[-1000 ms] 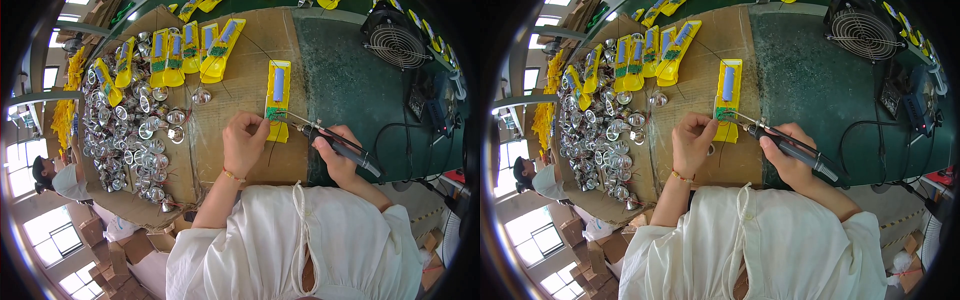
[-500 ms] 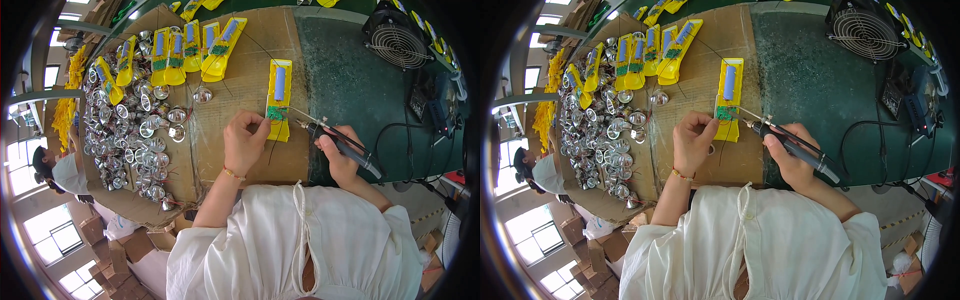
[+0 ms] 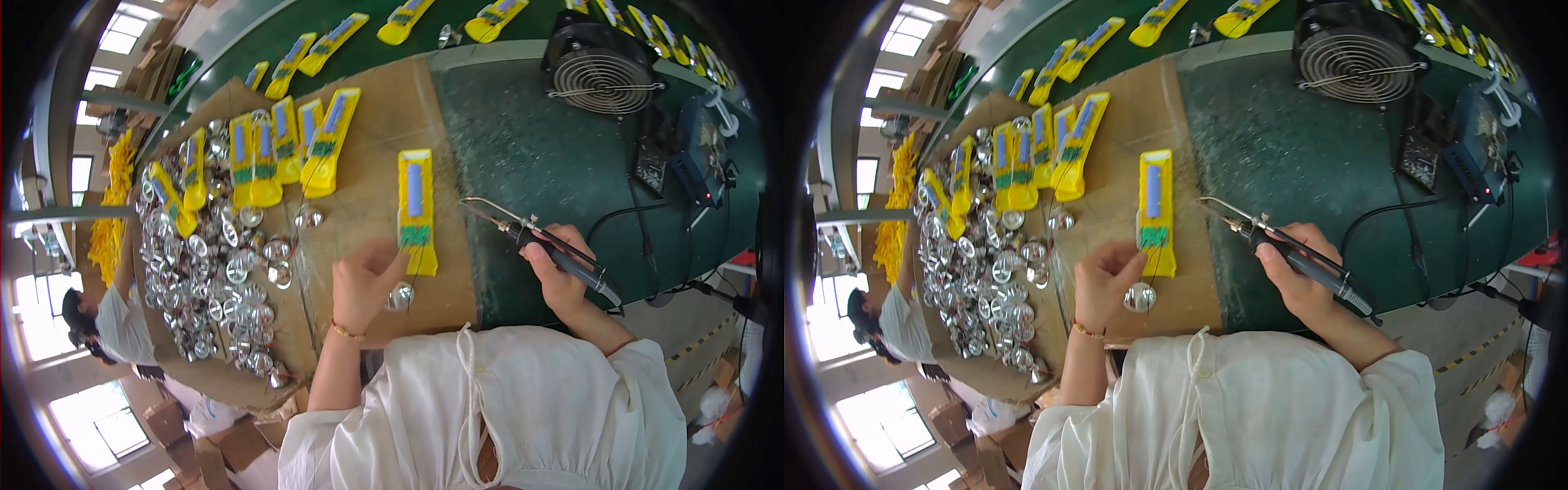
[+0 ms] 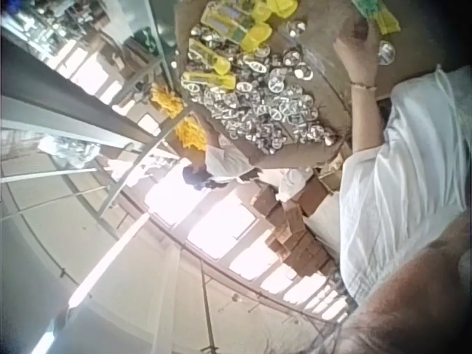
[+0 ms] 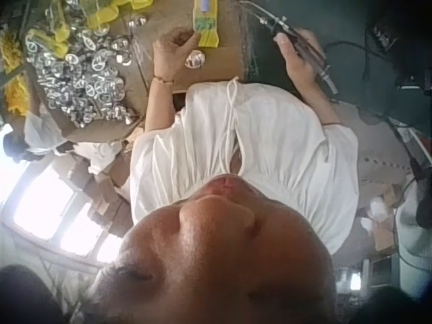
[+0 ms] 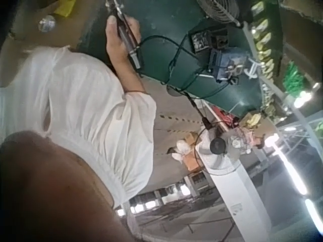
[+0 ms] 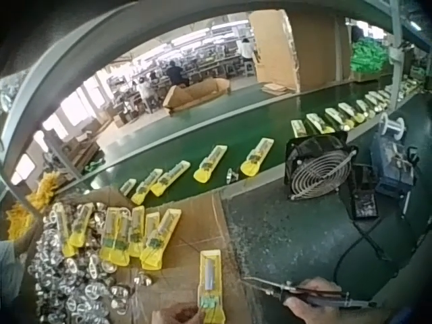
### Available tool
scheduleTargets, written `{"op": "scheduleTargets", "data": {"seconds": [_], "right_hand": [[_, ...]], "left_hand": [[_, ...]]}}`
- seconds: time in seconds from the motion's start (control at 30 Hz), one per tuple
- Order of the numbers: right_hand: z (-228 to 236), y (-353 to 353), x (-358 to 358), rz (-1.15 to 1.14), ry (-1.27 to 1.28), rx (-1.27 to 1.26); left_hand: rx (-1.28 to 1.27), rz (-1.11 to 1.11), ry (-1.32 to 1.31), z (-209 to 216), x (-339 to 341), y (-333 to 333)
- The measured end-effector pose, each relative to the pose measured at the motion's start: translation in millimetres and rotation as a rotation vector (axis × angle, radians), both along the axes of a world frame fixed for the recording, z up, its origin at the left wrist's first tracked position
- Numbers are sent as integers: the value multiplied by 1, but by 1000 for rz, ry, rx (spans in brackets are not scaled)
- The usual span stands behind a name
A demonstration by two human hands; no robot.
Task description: Soldering electrical wires to LED circuit boards for handheld lighting devices.
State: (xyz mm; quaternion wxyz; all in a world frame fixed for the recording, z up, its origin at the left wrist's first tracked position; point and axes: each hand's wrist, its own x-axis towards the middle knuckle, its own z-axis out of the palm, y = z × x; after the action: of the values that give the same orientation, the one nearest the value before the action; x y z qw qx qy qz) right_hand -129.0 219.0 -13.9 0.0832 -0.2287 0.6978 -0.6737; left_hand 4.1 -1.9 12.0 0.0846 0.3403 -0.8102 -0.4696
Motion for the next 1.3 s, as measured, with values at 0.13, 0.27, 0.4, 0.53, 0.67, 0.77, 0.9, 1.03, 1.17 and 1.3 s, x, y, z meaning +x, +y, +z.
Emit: {"op": "scheduleTargets", "data": {"seconds": [0.13,0.27,0.4,0.53,0.67,0.77,0.9,1.03,1.17,1.3], "right_hand": [[-12,17,-22,-68,27,30],[-6,18,-20,-133,-146,105],[-1,16,-20,-87,-214,141],[-3,19,-26,-65,-167,113],[-4,16,-38,-10,-46,41],[0,14,-43,11,-8,5],[0,17,-42,9,47,3],[-3,13,-33,-19,-25,29],[-6,16,-27,-70,-106,127],[1,13,-24,-79,-56,134]], "left_hand": [[-156,-181,-117,11,-39,-16],[-366,-347,-45,33,-152,-46],[-547,-370,-60,37,-276,-79],[-503,-296,1,26,-365,-103],[-750,-123,284,16,-391,-158],[-670,-309,38,-13,-390,-183],[-311,-434,-32,-28,-385,-165],[-235,-215,30,-17,-341,-162],[-254,-204,-29,40,-228,-82],[-469,-254,68,2,-98,-24]]}}
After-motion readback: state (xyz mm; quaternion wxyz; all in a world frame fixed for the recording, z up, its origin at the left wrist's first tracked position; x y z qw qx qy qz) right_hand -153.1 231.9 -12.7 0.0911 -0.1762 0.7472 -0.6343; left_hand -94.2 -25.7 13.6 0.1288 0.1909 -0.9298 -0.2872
